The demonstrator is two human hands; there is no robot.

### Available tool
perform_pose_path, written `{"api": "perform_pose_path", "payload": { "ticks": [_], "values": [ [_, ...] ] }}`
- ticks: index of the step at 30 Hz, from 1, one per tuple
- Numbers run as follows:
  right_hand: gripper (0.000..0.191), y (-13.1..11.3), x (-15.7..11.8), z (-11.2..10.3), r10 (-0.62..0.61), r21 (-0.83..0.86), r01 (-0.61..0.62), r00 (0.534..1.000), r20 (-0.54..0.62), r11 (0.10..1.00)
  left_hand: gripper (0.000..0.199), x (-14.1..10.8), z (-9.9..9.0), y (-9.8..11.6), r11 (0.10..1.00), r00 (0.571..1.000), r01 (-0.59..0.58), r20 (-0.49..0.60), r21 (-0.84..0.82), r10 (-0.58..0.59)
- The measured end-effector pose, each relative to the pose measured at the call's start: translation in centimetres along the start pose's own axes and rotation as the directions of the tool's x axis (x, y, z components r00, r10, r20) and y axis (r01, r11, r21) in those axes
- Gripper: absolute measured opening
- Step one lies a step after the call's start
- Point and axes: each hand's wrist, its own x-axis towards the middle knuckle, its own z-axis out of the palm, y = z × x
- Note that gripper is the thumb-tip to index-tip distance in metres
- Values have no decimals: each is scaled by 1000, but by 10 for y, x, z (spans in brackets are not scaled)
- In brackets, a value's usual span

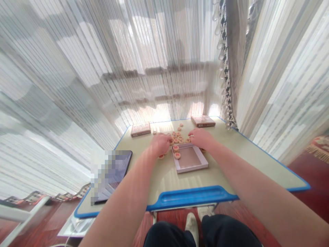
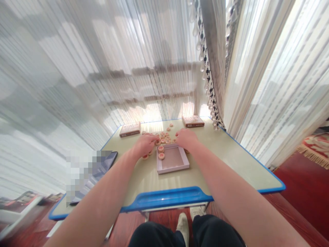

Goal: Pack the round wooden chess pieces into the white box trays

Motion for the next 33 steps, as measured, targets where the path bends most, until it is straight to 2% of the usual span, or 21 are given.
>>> {"api": "perform_pose_path", "payload": {
  "ticks": [5, 8, 10, 12, 15, 20, 28, 33],
  "values": [
    [32, 2, 4, 2, 5, 86, -2, 999, -39, 996, 43, 1, 1, -1, 999, 997, 53, 50, 4, -53],
    [32, 4, 3, -1, 14, 157, 4, 994, -108, 988, 51, 2, 3, -3, 998, 998, 53, 19, -17, -52],
    [33, 7, 2, -4, 80, 179, -59, 991, -112, 982, 55, 3, 5, -5, 997, 998, 53, -31, -55, -55],
    [32, 12, 3, -5, 174, 161, -162, 983, -63, 974, 56, 3, 5, -6, 996, 996, 53, -67, -74, -58],
    [26, 19, 6, -3, 237, 125, -236, 971, 3, 964, 53, 3, 4, -6, 999, 998, 46, -46, -27, -47],
    [20, 19, 8, 2, 187, 142, -188, 982, 18, 972, 49, 2, 3, -5, 999, 998, 34, 46, 18, -35],
    [24, 20, 7, -3, 180, 157, -180, 984, 11, 971, 48, 1, 4, -3, 996, 997, 77, 30, -53, -76],
    [17, 20, 6, -5, 160, 116, -170, 983, 86, 979, 46, 1, 3, -4, 998, 999, 38, -6, -57, -39]
  ]
}}
